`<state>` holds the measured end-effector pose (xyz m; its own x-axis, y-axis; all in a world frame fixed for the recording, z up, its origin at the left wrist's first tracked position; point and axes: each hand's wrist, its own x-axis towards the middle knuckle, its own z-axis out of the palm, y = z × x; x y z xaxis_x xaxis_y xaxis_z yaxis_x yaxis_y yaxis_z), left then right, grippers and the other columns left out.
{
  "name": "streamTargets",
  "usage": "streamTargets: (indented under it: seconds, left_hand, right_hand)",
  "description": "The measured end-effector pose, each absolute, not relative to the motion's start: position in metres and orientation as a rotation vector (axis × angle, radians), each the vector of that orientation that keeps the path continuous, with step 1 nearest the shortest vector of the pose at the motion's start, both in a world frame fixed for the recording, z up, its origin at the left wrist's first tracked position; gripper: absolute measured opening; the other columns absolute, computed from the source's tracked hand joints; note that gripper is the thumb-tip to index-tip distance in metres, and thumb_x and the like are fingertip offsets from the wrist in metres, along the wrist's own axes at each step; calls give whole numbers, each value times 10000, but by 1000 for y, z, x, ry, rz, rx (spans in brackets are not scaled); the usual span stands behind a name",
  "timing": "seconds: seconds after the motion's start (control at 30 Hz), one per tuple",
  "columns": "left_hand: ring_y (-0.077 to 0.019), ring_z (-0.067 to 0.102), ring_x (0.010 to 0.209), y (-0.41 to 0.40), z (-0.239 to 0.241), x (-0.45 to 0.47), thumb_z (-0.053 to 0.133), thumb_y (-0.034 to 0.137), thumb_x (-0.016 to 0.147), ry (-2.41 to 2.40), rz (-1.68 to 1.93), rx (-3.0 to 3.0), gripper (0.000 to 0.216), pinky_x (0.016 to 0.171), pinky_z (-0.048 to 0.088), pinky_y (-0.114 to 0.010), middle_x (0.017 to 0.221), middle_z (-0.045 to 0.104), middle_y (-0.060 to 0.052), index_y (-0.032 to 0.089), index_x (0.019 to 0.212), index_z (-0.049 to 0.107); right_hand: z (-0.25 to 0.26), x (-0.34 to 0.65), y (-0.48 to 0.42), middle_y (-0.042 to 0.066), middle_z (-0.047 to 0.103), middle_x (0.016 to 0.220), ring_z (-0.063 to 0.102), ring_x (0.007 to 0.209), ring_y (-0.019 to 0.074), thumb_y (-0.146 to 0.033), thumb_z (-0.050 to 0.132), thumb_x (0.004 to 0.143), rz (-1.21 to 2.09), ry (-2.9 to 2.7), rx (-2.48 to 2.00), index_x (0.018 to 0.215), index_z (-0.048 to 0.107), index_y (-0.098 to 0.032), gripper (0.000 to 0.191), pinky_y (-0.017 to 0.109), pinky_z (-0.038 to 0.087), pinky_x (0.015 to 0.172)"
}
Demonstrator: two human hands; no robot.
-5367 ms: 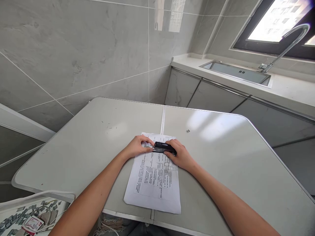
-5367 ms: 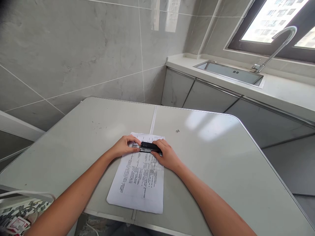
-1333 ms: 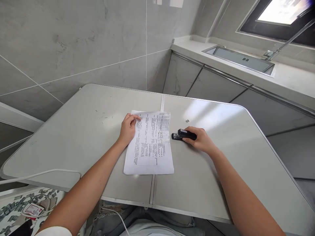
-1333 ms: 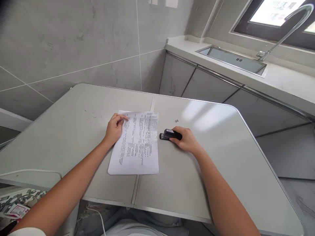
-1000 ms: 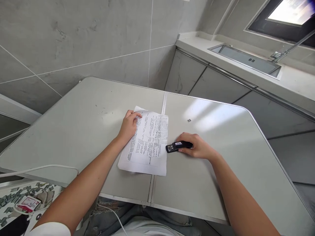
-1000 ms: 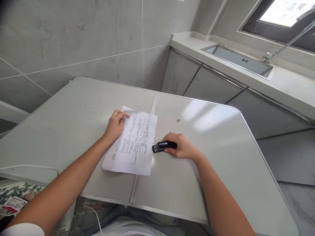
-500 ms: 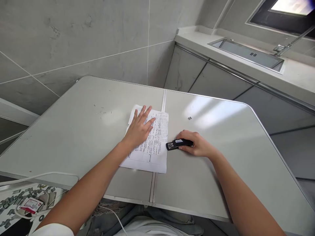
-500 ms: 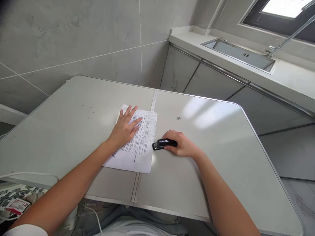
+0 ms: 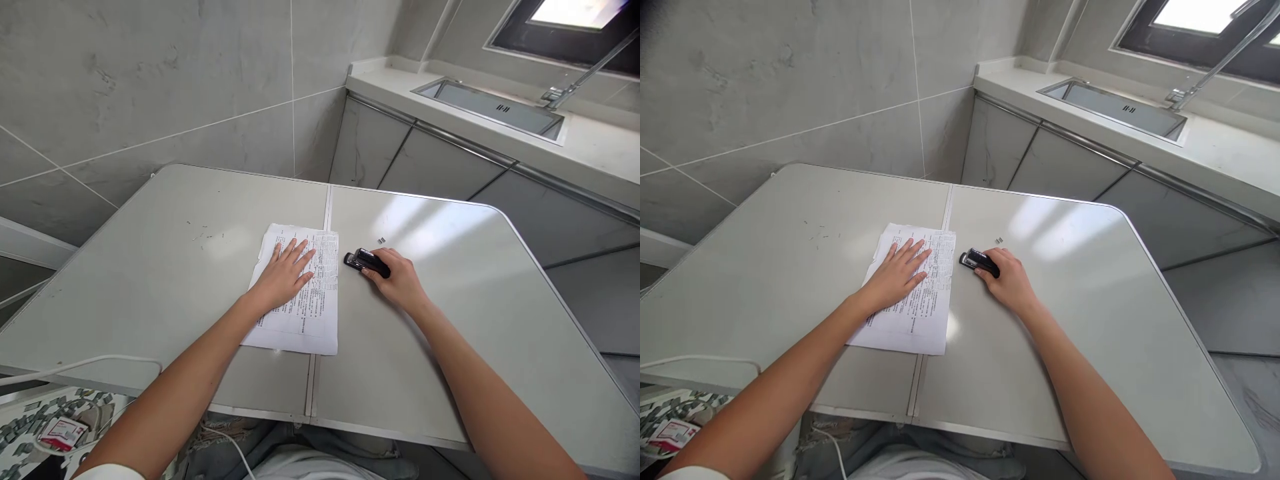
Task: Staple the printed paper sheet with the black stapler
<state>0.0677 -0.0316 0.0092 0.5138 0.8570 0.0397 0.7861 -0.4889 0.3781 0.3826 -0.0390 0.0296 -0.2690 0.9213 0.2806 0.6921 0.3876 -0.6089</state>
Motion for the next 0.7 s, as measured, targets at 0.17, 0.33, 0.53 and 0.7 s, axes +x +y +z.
streamTargets:
  seconds: [0.17,0.33,0.53,0.7]
  left_hand:
    - [-312,138,1639,-33,9,70,312,403,1107,1406,331,2445,539,1315,127,-639,1746,260,-54,309,1634,371]
    - [-304,179,1630,-33,7,71,304,342,1103,1432,354,2433,529,1316,148,-630,1737,288,-37,328,1627,381]
    - [-333,272,1591,-36,10,74,365,312,1081,1452,417,2441,521,1288,222,-630,1699,363,-71,313,1597,431]
    - [-326,469,1447,-41,27,74,474,380,1061,1217,498,2497,461,1181,407,-559,1576,501,-123,258,1500,549]
  right_hand:
    - [33,379,-44,81,698,968,627,872,260,-361,670,961,645,-2187,-1309,1071,670,-234,168,406,509,758]
    - [42,384,-47,70,706,1002,649,857,235,-358,656,972,828,-2312,-1172,1098,687,-242,174,376,524,742]
    - [43,376,-51,90,716,1078,669,967,271,-353,675,970,844,-2370,-1054,1170,682,-255,223,421,541,851]
    - [41,372,-53,90,731,1071,676,982,283,-368,652,992,767,-2374,-1074,1298,655,-281,318,451,540,896]
